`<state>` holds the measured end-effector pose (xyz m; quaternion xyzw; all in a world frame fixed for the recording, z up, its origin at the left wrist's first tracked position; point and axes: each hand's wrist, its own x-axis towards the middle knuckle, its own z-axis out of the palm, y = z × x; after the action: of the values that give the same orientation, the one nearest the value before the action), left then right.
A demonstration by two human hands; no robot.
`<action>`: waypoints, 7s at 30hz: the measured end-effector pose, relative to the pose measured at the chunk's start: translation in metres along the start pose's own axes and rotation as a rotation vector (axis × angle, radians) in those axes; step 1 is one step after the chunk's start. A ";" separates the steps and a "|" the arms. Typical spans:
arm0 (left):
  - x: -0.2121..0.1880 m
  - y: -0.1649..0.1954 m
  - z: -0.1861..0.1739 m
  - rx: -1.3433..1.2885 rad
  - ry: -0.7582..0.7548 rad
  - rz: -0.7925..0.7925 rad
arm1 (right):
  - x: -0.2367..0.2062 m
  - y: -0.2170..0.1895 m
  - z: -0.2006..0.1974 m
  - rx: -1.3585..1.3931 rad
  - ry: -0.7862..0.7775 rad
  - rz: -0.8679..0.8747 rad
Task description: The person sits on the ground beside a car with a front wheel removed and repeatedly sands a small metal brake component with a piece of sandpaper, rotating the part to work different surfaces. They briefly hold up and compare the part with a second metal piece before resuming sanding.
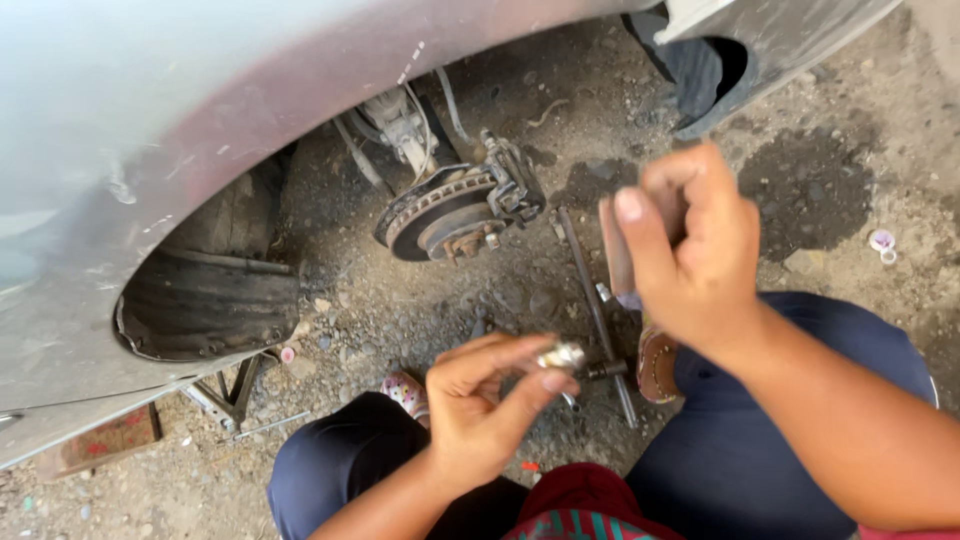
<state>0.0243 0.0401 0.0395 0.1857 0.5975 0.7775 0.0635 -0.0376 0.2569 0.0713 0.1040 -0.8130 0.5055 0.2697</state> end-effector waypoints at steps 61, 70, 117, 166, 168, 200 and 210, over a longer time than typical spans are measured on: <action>0.009 0.002 -0.008 0.142 0.139 0.036 | -0.039 -0.010 0.019 0.252 -0.338 -0.015; 0.009 0.004 -0.010 0.162 0.148 0.047 | -0.039 -0.012 0.021 0.232 -0.371 -0.031; 0.013 0.005 -0.004 0.583 0.140 0.330 | -0.033 -0.023 0.020 0.213 -0.309 0.109; 0.010 0.018 0.002 0.519 -0.037 0.315 | -0.022 -0.010 0.011 0.639 0.020 0.193; 0.013 0.018 -0.002 0.542 0.051 0.314 | -0.032 -0.014 0.010 0.310 -0.050 0.068; 0.008 0.023 -0.010 0.514 0.102 0.328 | -0.051 -0.007 0.008 0.208 -0.264 -0.197; 0.013 0.022 -0.003 0.716 -0.013 0.527 | -0.045 -0.011 0.011 0.133 -0.228 -0.106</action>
<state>0.0135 0.0356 0.0624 0.3466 0.7610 0.5101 -0.2014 0.0011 0.2373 0.0517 0.2210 -0.7964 0.5283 0.1945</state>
